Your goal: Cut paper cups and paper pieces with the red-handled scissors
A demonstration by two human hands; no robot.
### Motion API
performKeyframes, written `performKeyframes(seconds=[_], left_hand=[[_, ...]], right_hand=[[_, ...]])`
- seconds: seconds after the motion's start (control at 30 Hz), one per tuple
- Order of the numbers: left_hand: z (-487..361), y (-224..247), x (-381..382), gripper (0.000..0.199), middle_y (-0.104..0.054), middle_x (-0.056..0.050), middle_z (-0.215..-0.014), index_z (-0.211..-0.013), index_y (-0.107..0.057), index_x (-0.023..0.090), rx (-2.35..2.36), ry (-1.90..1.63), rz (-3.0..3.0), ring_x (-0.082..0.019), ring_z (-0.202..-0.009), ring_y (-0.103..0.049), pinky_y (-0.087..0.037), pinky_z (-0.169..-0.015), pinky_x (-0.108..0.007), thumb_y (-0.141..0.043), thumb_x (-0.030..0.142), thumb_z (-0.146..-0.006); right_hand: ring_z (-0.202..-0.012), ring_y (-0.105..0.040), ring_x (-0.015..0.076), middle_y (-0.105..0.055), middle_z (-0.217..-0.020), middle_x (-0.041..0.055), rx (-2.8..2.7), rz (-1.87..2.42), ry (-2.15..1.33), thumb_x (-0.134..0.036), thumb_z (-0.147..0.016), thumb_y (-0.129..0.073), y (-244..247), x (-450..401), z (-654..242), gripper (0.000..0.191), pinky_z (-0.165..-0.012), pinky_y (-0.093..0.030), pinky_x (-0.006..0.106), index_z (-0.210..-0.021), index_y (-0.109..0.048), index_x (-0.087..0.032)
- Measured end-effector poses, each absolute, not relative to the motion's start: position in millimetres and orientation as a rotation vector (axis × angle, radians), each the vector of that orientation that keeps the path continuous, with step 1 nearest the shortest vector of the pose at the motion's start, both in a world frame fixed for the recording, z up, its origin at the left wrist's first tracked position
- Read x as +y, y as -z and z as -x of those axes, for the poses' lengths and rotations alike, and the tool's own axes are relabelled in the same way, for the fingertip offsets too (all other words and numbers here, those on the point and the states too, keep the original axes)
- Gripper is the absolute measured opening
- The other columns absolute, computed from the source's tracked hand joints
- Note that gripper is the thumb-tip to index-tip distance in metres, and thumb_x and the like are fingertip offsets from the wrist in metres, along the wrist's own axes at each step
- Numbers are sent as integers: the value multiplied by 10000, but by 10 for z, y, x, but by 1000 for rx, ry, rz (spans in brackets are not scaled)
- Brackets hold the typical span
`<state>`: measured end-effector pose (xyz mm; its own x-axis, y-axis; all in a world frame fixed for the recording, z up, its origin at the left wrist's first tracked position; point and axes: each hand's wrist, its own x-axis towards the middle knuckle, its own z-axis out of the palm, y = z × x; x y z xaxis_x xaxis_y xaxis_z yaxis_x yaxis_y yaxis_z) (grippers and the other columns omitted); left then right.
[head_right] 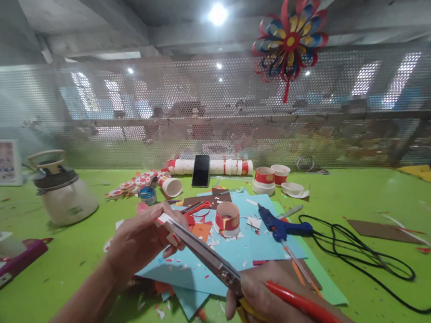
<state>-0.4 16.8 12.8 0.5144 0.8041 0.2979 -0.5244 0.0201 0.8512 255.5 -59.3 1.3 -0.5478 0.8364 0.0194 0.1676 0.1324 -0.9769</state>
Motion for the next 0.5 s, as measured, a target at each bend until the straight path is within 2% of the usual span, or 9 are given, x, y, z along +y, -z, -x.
performKeyframes(seconds=[0.2, 0.4, 0.5], left_hand=[[9, -121, 201, 331, -668, -156, -669, -786, -633, 83, 340, -1059, -1142, -192, -576, -619, -421, -455, -243, -398, 280, -912], [-1, -112, 207, 344, -655, -141, -654, -805, -643, 81, 338, -1029, -1139, -177, -560, -598, -421, -460, -245, -400, 301, -912], [-9, -112, 201, 350, -658, -141, -655, -807, -644, 79, 327, -1024, -1142, -177, -569, -603, -426, -467, -244, -396, 301, -916]], right_hand=[[-428, -426, 84, -445, -460, -51, -1663, 911, -1431, -597, -915, -411, 186, -562, -2556, 497, -492, -402, 209, -887, -698, -192], [-593, -522, 116, -594, -761, 39, -1640, 1004, -1484, -571, -928, -410, 301, -586, -2685, 461, -538, -461, 222, -941, -689, -204], [-589, -535, 111, -585, -748, 30, -1571, 1012, -1614, -564, -947, -376, 296, -591, -2708, 487, -537, -472, 225, -936, -681, -185]])
